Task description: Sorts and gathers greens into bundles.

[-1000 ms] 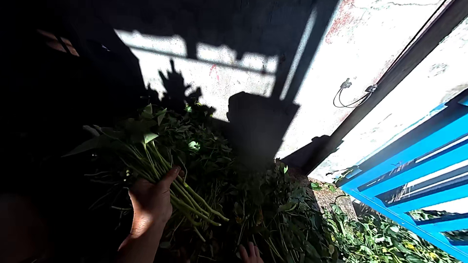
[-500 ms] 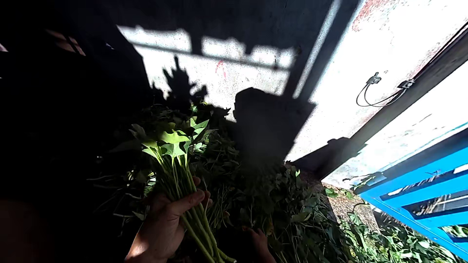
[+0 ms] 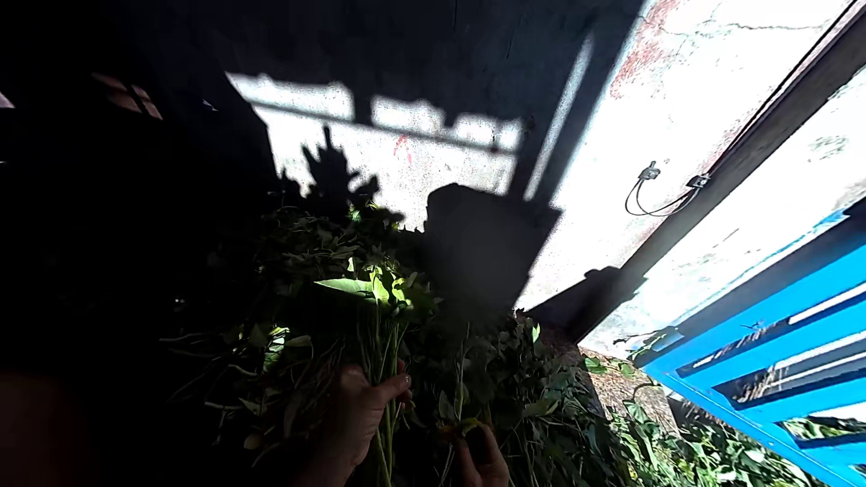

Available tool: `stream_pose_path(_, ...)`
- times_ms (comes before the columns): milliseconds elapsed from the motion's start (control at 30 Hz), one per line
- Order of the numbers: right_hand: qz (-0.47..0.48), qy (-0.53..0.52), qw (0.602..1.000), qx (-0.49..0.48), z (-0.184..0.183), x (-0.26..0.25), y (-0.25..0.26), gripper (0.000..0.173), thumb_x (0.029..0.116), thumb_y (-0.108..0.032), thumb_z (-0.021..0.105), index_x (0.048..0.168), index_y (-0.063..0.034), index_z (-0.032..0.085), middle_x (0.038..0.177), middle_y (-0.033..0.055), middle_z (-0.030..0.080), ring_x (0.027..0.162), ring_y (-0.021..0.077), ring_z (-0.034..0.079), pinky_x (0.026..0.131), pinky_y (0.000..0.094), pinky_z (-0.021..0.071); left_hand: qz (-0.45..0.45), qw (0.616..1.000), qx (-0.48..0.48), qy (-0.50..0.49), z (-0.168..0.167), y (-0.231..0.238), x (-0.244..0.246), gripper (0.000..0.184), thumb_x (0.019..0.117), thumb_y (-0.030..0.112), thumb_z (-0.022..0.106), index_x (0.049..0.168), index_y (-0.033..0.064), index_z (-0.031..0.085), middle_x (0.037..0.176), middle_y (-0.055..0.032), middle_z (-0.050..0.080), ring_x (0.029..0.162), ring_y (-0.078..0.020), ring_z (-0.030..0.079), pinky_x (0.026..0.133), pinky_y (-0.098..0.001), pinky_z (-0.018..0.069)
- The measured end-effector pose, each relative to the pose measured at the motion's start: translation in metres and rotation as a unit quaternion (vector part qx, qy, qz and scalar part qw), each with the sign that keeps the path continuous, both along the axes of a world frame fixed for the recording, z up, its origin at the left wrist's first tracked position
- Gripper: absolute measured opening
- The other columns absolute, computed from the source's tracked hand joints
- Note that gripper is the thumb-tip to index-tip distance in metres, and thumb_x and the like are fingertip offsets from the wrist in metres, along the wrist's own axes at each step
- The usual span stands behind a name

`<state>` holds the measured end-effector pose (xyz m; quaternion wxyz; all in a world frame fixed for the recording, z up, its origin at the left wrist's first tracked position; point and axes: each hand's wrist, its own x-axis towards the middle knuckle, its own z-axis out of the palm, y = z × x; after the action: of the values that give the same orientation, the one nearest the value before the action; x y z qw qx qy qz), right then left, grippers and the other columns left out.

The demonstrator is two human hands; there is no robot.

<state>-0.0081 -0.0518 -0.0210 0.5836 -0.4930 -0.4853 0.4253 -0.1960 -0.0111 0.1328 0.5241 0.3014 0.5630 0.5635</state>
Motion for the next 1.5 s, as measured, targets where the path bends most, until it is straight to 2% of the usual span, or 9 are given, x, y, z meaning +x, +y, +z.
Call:
stream_pose_path(200,-0.025,-0.321,0.926,0.195,0.041,-0.01,-0.004,0.017,0.0894,-0.012,0.068,0.102,-0.0047,0.075,0.097,0.0069,0.076,0.097,0.0226,0.072,0.097,0.0479,0.053,-0.079,0.997,-0.001,0.02,-0.01,-0.004,0.013,0.033,0.0749,-0.002,0.086,0.1,-0.0032,0.064,0.085,-0.0169,0.073,0.071,-0.0283,0.073,0.066,-0.0397,0.064)
stream_pose_path(500,-0.039,-0.386,0.887,0.251,0.054,-0.016,-0.005,0.025,0.0928,-0.028,0.068,0.106,-0.008,0.074,0.091,0.0029,0.075,0.092,0.0185,0.07,0.1,0.0473,0.0485,-0.093,0.992,0.019,0.079,-0.004,-0.007,0.009,0.036,0.0719,-0.003,0.086,0.102,-0.0033,0.067,0.09,-0.0136,0.075,0.078,-0.0241,0.075,0.071,-0.0379,0.0654)
stream_pose_path(600,0.05,-0.315,0.944,0.083,0.073,-0.021,-0.007,0.072,0.0988,-0.06,0.05,0.134,0.0008,0.062,0.096,0.0076,0.073,0.094,0.0237,0.067,0.101,0.0574,0.0434,-0.131,0.985,0.024,0.11,-0.006,-0.007,0.007,0.039,0.0713,0.001,0.088,0.106,-0.0005,0.07,0.098,-0.0103,0.076,0.091,-0.0193,0.075,0.084,-0.0355,0.064)
stream_pose_path(667,0.101,-0.188,0.976,-0.048,0.085,-0.027,-0.003,0.079,0.0992,-0.066,0.043,0.143,-0.0006,0.056,0.109,0.0123,0.072,0.103,0.0245,0.066,0.098,0.0552,0.0477,-0.146,0.981,0.023,0.123,-0.006,-0.008,0.006,0.037,0.0715,0.001,0.088,0.105,0.0008,0.072,0.098,-0.0085,0.076,0.092,-0.0169,0.075,0.086,-0.0338,0.0631)
stream_pose_path(767,0.064,0.021,0.99,-0.126,0.108,-0.038,0.003,0.046,0.0988,-0.037,0.064,0.126,0.0008,0.064,0.097,0.0081,0.072,0.088,0.0128,0.068,0.081,0.0338,0.0572,-0.154,0.979,0.034,0.127,-0.007,-0.006,0.005,0.031,0.073,-0.001,0.086,0.101,0.0011,0.073,0.095,-0.0083,0.077,0.088,-0.0167,0.075,0.083,-0.0333,0.0635)
stream_pose_path(867,0.027,0.135,0.97,-0.201,0.117,-0.046,0.008,0.028,0.0946,-0.024,0.072,0.108,0.0001,0.065,0.092,0.0087,0.067,0.086,0.0154,0.064,0.079,0.0347,0.0536,-0.154,0.978,0.049,0.134,-0.01,-0.004,0.003,0.029,0.0725,0.001,0.087,0.098,0.0024,0.074,0.092,-0.0079,0.077,0.086,-0.0175,0.075,0.081,-0.0348,0.0641)
stream_pose_path(1233,-0.022,0.326,0.908,-0.264,0.124,-0.054,0.007,0.021,0.1014,-0.013,0.062,0.119,-0.0005,0.061,0.098,0.012,0.069,0.087,0.0188,0.068,0.078,0.036,0.0587,-0.151,0.979,0.019,0.134,-0.011,-0.005,0.005,0.034,0.0696,0.0,0.087,0.1,0.0014,0.073,0.094,-0.0081,0.077,0.088,-0.0168,0.075,0.083,-0.0346,0.0637)
stream_pose_path(1367,-0.006,0.054,0.998,-0.014,0.105,-0.049,-0.007,0.011,0.0955,-0.003,0.063,0.103,0.0039,0.069,0.091,0.0071,0.07,0.089,0.0108,0.067,0.087,0.0282,0.0561,-0.067,0.993,0.02,0.094,-0.008,-0.003,0.005,0.038,0.0713,-0.001,0.086,0.105,-0.0022,0.068,0.095,-0.011,0.075,0.088,-0.0181,0.074,0.082,-0.0342,0.0632)
stream_pose_path(1500,-0.068,-0.351,0.897,0.259,0.071,-0.029,-0.014,0.016,0.0965,-0.021,0.062,0.097,-0.0136,0.076,0.099,0.0057,0.076,0.105,0.0233,0.068,0.111,0.0568,0.0366,-0.001,0.998,0.028,0.056,0.003,-0.003,0.001,0.042,0.0727,-0.007,0.084,0.11,-0.0041,0.063,0.097,-0.0131,0.074,0.088,-0.0199,0.074,0.079,-0.0342,0.0633)
